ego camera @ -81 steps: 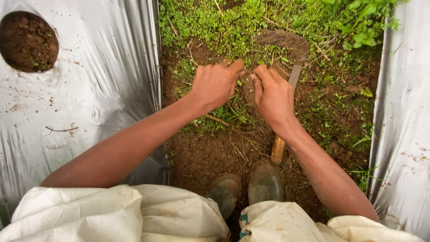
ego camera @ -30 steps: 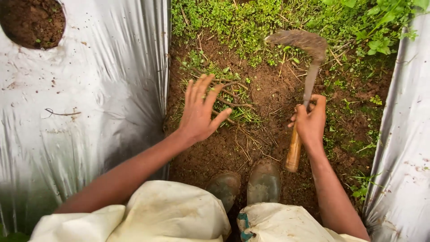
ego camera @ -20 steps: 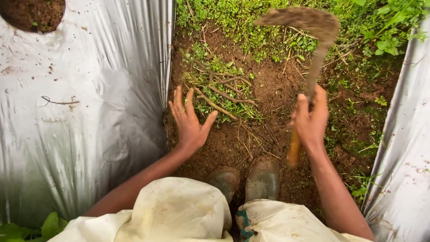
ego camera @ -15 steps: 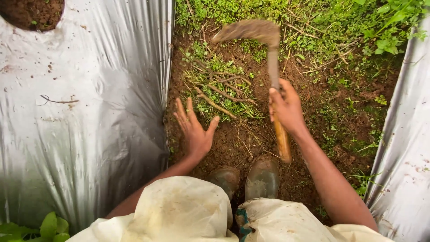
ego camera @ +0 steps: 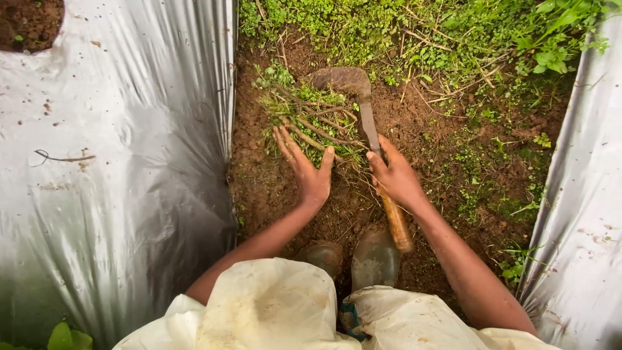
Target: The person weeds a garden bed by hand and with a hoe, removing small plants from the soil between rows of leafy greens growing in plastic mulch. The person gathers the weeds and discards them along the path.
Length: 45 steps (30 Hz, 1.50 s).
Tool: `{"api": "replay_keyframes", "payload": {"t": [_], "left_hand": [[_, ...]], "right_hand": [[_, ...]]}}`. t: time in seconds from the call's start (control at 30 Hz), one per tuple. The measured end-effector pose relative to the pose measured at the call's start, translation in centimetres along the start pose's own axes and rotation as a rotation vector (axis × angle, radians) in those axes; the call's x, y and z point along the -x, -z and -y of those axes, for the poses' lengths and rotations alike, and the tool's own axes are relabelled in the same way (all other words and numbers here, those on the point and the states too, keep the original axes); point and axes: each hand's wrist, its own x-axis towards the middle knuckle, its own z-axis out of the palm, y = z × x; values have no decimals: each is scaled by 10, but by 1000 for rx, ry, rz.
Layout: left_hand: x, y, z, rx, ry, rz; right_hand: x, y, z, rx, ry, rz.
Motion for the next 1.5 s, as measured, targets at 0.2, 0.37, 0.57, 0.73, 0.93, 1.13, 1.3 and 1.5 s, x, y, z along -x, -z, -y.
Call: {"api": "replay_keyframes", "payload": {"t": [0.2,0.37,0.57,0.73,0.93,1.13,1.3,1.5], "left_hand": [[-32,-5,-4,-35,-234,92],[-43,5,-3,-148,-311,110],[-38,-12,6,-97,-217,4],[-42,-21,-8,-5,-205,8],[-58,-16,-9,-46,-274,22],[-53,-15,-8,-66,-172,-15],[-57,-28,-19,41,-112,-33],[-69,-29,-35,35,-141,0]], "right_hand": [[26,-6,22,33,-95,13],[22,-3,19,21,-70,6],[18,-20,-3,-15,-115,-21],[34,-15,5,-53,-110,-4],[16,-13,-20,-116,-150,-3],[17,-17,-14,-41,-190,-10],[31,-7,2,-93,-195,11],[27,2,4,-124,-191,8]]}}
